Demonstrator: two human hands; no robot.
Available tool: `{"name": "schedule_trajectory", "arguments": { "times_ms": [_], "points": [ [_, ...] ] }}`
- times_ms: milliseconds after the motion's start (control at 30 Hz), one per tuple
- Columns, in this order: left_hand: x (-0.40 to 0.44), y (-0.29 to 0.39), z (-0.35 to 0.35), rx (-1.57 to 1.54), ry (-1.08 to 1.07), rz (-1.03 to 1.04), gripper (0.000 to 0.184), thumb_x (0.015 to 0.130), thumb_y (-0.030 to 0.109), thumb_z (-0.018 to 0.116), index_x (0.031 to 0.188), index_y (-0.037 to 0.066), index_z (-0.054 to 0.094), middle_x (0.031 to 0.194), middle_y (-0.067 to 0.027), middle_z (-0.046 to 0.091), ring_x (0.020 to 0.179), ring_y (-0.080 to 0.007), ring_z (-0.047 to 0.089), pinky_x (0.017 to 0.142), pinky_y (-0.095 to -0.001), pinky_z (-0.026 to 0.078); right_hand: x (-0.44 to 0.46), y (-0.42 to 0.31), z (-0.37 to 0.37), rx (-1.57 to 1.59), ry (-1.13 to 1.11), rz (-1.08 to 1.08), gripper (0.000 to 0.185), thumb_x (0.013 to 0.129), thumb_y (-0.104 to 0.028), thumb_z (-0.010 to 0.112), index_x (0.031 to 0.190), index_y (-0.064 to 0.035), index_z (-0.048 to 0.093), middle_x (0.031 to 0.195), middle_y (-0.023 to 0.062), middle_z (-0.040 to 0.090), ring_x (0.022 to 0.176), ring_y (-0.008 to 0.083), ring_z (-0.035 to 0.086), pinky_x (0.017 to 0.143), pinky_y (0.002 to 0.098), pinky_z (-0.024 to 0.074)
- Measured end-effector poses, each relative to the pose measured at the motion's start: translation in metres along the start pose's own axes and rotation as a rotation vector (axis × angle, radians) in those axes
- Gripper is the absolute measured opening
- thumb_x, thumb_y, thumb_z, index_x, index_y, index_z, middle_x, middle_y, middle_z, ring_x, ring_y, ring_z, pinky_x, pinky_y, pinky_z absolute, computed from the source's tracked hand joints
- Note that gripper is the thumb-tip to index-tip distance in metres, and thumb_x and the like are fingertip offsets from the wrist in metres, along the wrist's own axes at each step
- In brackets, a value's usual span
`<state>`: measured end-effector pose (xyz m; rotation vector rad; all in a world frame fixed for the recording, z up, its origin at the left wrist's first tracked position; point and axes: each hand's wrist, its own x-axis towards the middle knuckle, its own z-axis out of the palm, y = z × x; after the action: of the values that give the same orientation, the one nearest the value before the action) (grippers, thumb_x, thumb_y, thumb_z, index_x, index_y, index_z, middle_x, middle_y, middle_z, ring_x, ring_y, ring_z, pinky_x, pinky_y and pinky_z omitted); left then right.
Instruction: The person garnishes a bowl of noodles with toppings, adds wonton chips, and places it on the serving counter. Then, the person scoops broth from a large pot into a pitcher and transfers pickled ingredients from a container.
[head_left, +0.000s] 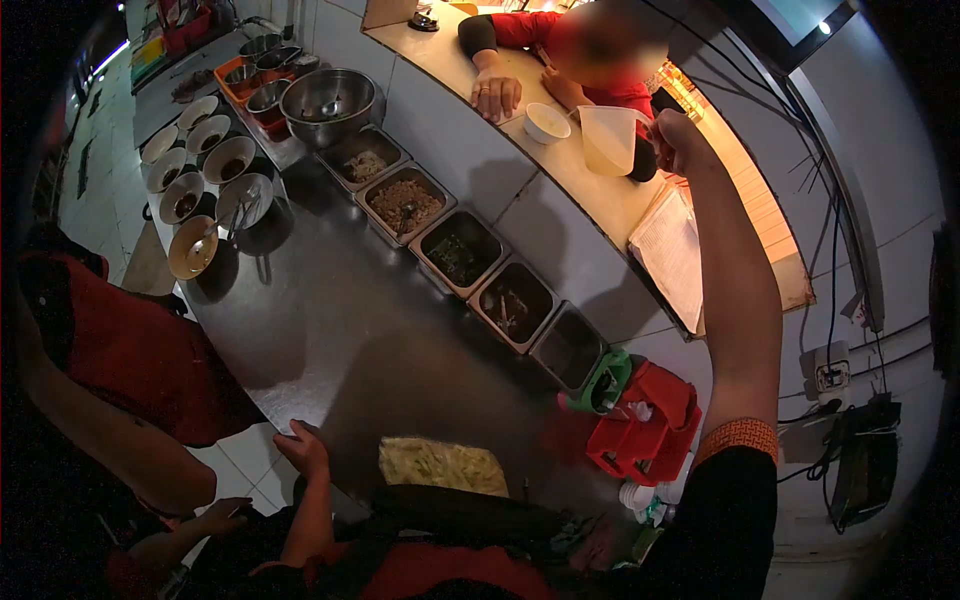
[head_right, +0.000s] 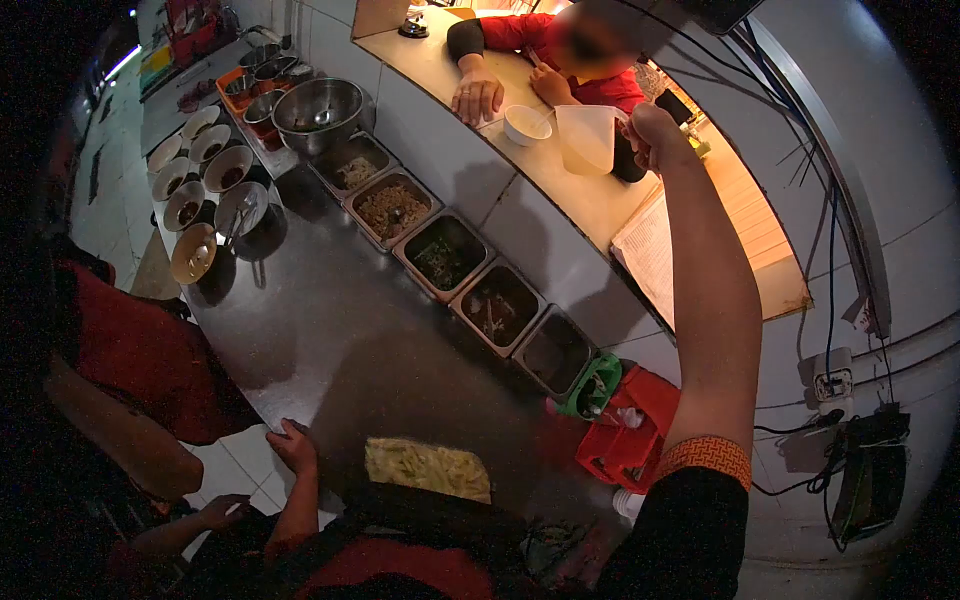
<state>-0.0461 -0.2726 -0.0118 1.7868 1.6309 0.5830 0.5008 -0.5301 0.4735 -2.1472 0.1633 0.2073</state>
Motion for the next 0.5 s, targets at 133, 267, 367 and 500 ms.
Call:
{"name": "schedule_trajectory", "arguments": {
  "times_ms": [133,267,367,500],
  "points": [
    [0.005,-0.02,0.014,-0.02,0.02,0.041,0.052,0.094,0.038,0.047,0.109,-0.012,0.042,0.105,-0.0306,0.047,0.099,-0.0468,0.048,0.086,-0.0477,0.038,-0.013,0.018,0.001,0.147,-0.055,-0.019,0.011,0.072,-0.008,0.045,0.062,-0.009,0.047,0.05,0.0005,0.033,0.04,0.0106,0.023,0.043,0.0267,0.0235],
    [0.005,-0.018,0.016,0.028,0.087,0.039,0.052,0.093,0.038,0.047,0.108,-0.011,0.042,0.106,-0.0317,0.046,0.099,-0.047,0.048,0.087,-0.0494,0.038,-0.055,0.045,0.007,0.411,-0.036,-0.112,0.008,0.076,-0.006,0.049,0.069,-0.0084,0.051,0.058,-0.0009,0.04,0.044,0.0106,0.029,0.046,0.0271,0.0275],
    [0.005,-0.022,0.021,0.049,0.101,0.073,0.051,0.093,0.038,0.048,0.106,-0.011,0.043,0.105,-0.032,0.047,0.098,-0.0473,0.048,0.085,-0.0499,0.038,-0.098,0.078,-0.005,0.515,-0.126,-0.19,0.008,0.081,-0.009,0.049,0.075,-0.0084,0.053,0.061,-0.0021,0.043,0.047,0.009,0.032,0.048,0.0271,0.0303],
    [0.004,-0.007,0.008,0.045,0.014,-0.019,0.05,0.093,0.039,0.048,0.1,-0.01,0.044,0.101,-0.031,0.048,0.095,-0.0476,0.049,0.081,-0.05,0.04,-0.194,0.135,-0.034,0.602,-0.18,-0.159,0.014,0.09,-0.015,0.048,0.082,-0.0082,0.056,0.069,-0.0019,0.047,0.058,0.0069,0.038,0.055,0.0246,0.0355]
  ]
}}
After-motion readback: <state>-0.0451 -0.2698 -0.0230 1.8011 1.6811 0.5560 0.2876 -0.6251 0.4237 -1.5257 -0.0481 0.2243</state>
